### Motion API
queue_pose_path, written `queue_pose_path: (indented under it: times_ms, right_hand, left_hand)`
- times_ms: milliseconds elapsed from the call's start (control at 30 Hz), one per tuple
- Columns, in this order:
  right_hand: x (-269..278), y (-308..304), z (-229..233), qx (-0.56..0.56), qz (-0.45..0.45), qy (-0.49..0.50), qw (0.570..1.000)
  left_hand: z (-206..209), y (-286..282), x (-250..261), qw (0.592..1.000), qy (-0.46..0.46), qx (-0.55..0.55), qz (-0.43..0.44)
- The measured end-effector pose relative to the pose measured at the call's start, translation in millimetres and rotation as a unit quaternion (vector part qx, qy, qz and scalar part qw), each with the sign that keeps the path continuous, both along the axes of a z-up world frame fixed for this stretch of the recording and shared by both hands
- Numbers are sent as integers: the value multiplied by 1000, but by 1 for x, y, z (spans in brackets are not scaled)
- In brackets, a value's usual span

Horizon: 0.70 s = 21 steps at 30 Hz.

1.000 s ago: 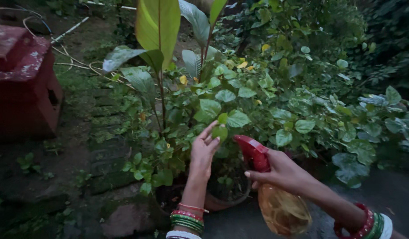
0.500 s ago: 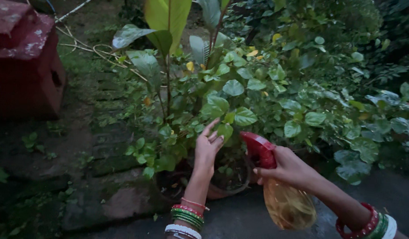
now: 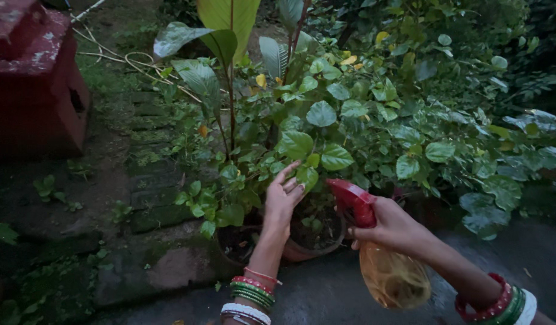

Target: The person sprays water onto the leaves of a plant using a handheld spray bottle and wipes the surface of a large leaf by hand.

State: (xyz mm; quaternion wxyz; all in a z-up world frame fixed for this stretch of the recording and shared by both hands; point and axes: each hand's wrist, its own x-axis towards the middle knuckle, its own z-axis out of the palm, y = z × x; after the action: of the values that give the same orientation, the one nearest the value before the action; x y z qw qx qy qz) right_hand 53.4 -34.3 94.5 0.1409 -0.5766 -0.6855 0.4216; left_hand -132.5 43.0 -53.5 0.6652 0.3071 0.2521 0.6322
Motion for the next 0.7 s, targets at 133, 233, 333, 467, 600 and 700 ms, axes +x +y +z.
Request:
queue_pose_path:
  times_ms: [133, 233, 333, 467, 600, 700]
  right_hand:
    - [4, -2, 0, 12, 4, -27, 1000]
    - [4, -5, 4, 38, 13, -53, 998]
    - [0, -8, 10, 65, 25, -52, 996]
    - [-11, -17, 23, 56, -11, -23, 998]
    - [-17, -19, 26, 85, -8, -91, 992]
    - [-16, -20, 23, 80, -3, -75, 994]
  left_hand:
    - [-2, 3, -2, 1000, -6, 5, 1]
    - [-1, 4, -3, 1000, 4, 6, 4]
    - [-3, 5, -2, 1000, 3, 10, 5]
    - [-4, 7, -1, 1000, -3, 20, 6]
    - [1, 3, -3, 1000, -2, 16, 11]
    - [8, 0, -7, 1000, 13, 2, 15]
